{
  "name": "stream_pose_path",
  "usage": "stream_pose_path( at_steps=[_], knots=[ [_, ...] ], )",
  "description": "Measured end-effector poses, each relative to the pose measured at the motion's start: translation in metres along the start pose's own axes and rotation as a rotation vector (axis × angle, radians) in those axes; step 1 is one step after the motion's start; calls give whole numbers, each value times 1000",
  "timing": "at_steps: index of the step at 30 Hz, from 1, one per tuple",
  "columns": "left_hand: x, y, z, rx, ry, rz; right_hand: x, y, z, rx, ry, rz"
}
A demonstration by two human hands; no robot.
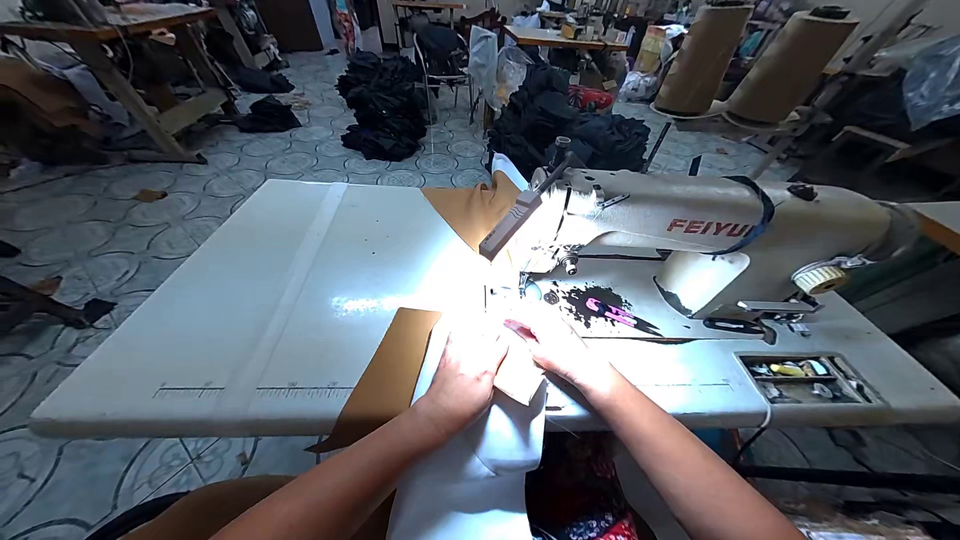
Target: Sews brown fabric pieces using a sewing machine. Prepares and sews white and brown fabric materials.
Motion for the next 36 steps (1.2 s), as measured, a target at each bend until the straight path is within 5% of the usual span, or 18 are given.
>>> stream_pose_path(
  at_steps=[10,17,25,36],
  knots=[
    [12,-2,-7,-50,-84,-106,-7,4,-6,-101,-215,-148],
    [52,-6,-16,-133,-142,-388,2,20,-1,-167,-352,-171],
    [73,-10,-22,-121,-291,-169,15,18,17,-121,-502,-173],
    [75,-9,-25,-99,-219,-294,14,19,19,-72,-479,-67]
  ],
)
Point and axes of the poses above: each hand's wrist, its own x-axis towards the middle knuckle, its own y-axis out of the back of the hand, z = x × y, the point moved 4 cm from there along x, towards the middle knuckle, and after that the axes turned 11 degrees about y, right-handed, at the moved point
